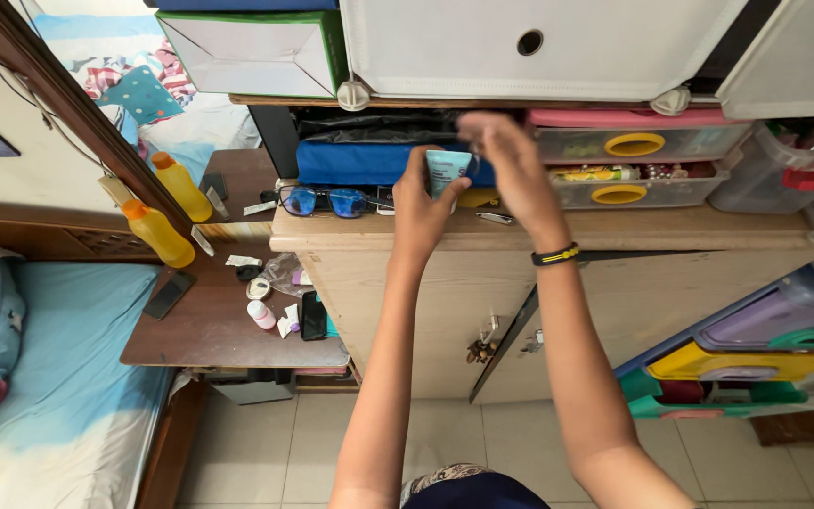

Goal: The person organizes items on a cluttered bedside table and a nearby cabinet. They move a smartphone, a small bottle, and a hairbrush, then retrieve a tube of cream from a drawer and place it on the cabinet. Finally, they pick up and adjust a pair of sunglasses.

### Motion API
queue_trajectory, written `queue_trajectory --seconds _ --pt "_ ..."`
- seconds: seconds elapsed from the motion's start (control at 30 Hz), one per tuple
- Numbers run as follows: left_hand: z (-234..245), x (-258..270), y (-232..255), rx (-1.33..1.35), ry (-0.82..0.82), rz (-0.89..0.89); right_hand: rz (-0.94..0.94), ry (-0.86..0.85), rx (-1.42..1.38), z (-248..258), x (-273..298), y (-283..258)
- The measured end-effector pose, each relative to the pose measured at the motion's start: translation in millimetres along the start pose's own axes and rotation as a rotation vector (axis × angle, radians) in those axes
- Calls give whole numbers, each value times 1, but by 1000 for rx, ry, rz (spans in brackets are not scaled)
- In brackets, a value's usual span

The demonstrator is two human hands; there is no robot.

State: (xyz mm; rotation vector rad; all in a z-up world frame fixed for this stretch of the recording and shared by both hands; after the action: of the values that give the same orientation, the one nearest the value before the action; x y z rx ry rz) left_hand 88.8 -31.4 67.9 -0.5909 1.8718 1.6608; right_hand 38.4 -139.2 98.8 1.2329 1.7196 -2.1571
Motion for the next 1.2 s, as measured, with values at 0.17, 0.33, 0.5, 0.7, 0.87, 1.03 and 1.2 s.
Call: queue_trajectory --seconds 0.17,0.33,0.5,0.7,0.87,1.03,1.2 --pt "11 1 6 84 61 30 -9 0 438 -5 11 26" --pt "12 0 19 7 18 -113 52 15 498 -6 17 22" --pt "11 -4 3 52 7 -22 82 43 504 1 23 8" --pt "15 -2 8 3 52 -38 -64 -25 355 -3 29 29" --pt "15 -2 12 -139 74 -78 -73 -41 6 -10 29 34" --pt "18 1 15 -177 66 -110 32 97 308 14 41 17" --pt "18 1 15 -197 42 -97 81 188 445 28 59 -5"
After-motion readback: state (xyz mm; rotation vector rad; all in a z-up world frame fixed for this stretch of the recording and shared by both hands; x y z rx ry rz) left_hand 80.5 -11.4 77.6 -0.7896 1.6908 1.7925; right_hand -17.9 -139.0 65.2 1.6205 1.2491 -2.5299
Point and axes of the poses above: each hand's wrist, its own x-axis away from the middle knuckle, its own z-axis out of the back of the hand, y = z × x, the point moved 10 cm from there along -x, towards the middle knuckle, and after that the axes turned 12 degrees about y, right-handed, at the moved point
